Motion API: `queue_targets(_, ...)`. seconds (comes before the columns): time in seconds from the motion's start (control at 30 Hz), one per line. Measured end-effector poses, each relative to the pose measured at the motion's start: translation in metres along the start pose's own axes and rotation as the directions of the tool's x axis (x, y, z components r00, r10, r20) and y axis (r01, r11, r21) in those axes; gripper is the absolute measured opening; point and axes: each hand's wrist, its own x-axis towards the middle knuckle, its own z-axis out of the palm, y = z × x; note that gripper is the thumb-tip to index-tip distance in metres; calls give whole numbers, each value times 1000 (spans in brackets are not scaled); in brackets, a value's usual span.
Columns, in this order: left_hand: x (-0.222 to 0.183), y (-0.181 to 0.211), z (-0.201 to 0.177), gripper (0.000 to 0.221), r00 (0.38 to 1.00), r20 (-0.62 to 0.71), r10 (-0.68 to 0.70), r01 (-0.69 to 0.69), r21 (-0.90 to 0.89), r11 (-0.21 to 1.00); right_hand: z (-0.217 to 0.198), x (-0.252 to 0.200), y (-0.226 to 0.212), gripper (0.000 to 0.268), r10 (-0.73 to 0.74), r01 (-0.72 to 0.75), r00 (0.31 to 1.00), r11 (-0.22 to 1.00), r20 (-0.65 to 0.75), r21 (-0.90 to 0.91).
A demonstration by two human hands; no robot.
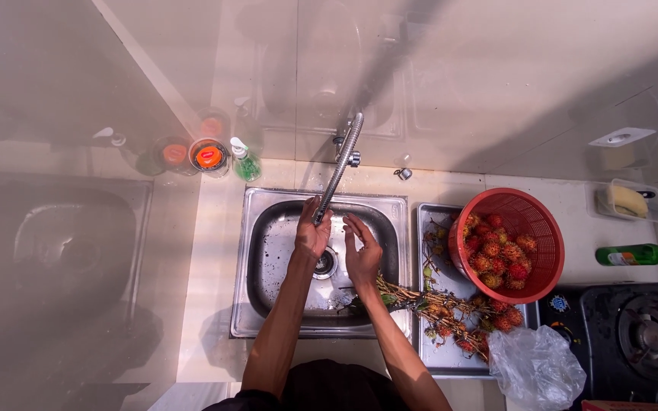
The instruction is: Washing individual rambutan fruits under a running tap and collecting them in a plastic basket.
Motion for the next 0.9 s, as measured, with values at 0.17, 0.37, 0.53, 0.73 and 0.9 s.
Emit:
queue_targets(0.17, 1, 7, 2, 31, 977, 158, -140, 143, -6, 990, -5, 8, 9, 25, 35, -36, 992, 999, 118, 10)
queue_targets(0.37, 3, 1, -12, 34, 957, 286, -40, 7, 115, 993, 19, 7, 33, 19, 35, -48, 981, 997, 188, 65)
queue_targets(0.53, -5, 7, 4, 29, 989, -132, -61, 73, 87, 994, 30, 11, 11, 36, 62, -101, 964, 985, 260, 141)
queue_targets(0.73, -27, 18, 12, 39, 967, 238, 86, -128, 169, 977, 51, 28, 11, 32, 170, -264, 941, 911, 293, 317)
queue_targets(0.9, -81, 39, 68, 55, 906, 315, 282, -391, 370, 842, 68, 46, 12, 24, 277, -415, 905, 741, 323, 527)
